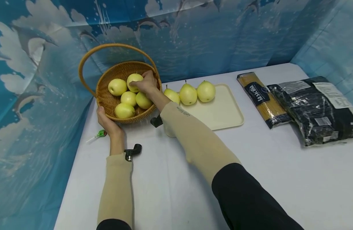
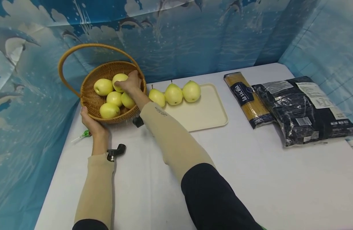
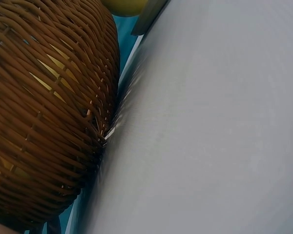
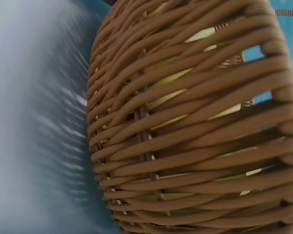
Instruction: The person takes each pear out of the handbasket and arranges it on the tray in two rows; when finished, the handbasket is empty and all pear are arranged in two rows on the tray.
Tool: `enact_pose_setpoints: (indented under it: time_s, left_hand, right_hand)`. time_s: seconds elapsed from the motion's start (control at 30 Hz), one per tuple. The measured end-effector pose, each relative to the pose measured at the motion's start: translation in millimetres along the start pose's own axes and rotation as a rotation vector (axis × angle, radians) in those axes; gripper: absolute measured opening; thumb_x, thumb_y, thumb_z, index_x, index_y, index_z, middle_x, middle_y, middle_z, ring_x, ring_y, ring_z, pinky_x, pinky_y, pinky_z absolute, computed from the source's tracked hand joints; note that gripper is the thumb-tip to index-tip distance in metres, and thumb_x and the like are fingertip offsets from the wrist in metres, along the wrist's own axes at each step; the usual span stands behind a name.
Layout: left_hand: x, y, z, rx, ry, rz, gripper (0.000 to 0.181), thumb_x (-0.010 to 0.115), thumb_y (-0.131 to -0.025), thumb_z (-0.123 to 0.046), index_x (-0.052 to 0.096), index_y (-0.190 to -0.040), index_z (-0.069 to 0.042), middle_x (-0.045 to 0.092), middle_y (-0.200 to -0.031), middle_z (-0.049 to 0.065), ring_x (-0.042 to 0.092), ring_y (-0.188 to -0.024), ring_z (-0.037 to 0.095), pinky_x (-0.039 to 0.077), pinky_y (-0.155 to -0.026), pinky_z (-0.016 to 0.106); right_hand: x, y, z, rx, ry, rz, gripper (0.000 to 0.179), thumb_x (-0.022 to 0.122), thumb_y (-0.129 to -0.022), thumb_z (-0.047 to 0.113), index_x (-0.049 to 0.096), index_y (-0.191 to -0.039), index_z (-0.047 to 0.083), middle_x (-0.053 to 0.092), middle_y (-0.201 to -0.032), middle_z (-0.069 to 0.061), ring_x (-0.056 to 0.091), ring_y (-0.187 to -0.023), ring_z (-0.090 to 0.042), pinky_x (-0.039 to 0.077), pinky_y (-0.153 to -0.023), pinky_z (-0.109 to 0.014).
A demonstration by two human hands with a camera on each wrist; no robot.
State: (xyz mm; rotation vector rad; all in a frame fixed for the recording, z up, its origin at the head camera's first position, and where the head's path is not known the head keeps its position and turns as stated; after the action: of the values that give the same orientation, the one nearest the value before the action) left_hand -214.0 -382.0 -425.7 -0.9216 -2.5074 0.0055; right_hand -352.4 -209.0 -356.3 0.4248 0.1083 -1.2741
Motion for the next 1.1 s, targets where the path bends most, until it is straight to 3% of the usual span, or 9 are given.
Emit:
enact_pose_setpoints:
  time_s: [0.17, 0.37, 0.6, 0.83, 1.1]
  left_hand:
    - [-1.0, 1.0, 0.7, -0.021, 0.035, 0.004, 0.050, 0.044, -0.104, -0.035, 0.061, -0.146, -0.013, 0.059, -0.151, 0.005, 0.053, -0.141, 0.019, 0.042, -0.119, 0.028]
    - [0.2, 1.1, -1.2, -0.026, 0.095, 0.014, 0.050, 0.045, -0.103, -0.035, 0.061, -0.146, -0.015, 0.059, -0.151, 0.005, 0.053, -0.142, 0.021, 0.042, -0.119, 0.029]
    - [1.8, 0.6, -1.5, -0.023, 0.080, 0.023, 0.050, 0.044, -0.104, -0.034, 0.061, -0.146, -0.014, 0.059, -0.151, 0.005, 0.053, -0.142, 0.021, 0.042, -0.120, 0.030]
    - [2.1, 0.7, -3.6, -0.036, 0.056, 0.020, 0.051, 0.045, -0.103, -0.036, 0.061, -0.146, -0.015, 0.058, -0.152, 0.004, 0.053, -0.142, 0.021, 0.042, -0.118, 0.028]
    - [-1.2, -0.5, -1.4, -0.060, 0.085, 0.013, 0.049, 0.045, -0.103, -0.035, 0.063, -0.144, -0.016, 0.059, -0.150, 0.004, 0.054, -0.140, 0.020, 0.044, -0.117, 0.027]
  right_hand:
    - [3, 2.3, 5, -0.063, 0.037, -0.003, 0.060, 0.077, -0.096, 0.034, 0.050, -0.147, 0.019, 0.054, -0.144, -0.002, 0.043, -0.138, -0.022, 0.052, -0.102, -0.040]
    - [0, 9.7, 11, -0.160, 0.130, -0.022, 0.059, 0.077, -0.096, 0.035, 0.052, -0.146, 0.016, 0.059, -0.140, -0.005, 0.044, -0.141, -0.026, 0.056, -0.099, -0.036]
    - [-14, 20.2, 19, -0.233, 0.197, -0.075, 0.063, 0.079, -0.094, 0.037, 0.053, -0.148, 0.018, 0.061, -0.140, -0.004, 0.056, -0.129, -0.025, 0.058, -0.093, -0.033]
    - [-29, 33.9, 20, -0.348, 0.187, -0.088, 0.067, 0.081, -0.092, 0.036, 0.053, -0.150, 0.018, 0.055, -0.154, 0.000, 0.052, -0.135, -0.026, 0.054, -0.100, -0.036]
    - [-34, 57.4, 24, -0.482, 0.178, -0.063, 0.069, 0.084, -0.089, 0.032, 0.055, -0.148, 0.016, 0.063, -0.142, -0.004, 0.065, -0.113, -0.020, 0.058, -0.086, -0.031]
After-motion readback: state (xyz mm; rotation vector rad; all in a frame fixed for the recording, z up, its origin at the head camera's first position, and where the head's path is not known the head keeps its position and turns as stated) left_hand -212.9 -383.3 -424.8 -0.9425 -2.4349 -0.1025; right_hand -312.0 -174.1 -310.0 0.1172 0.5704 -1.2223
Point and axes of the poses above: each hand's wrist, its own y-axis away from the middle knuckle, its own x-axis out of the palm, z = x × y, the point moved 6 cm from there along -y, towards the middle knuckle
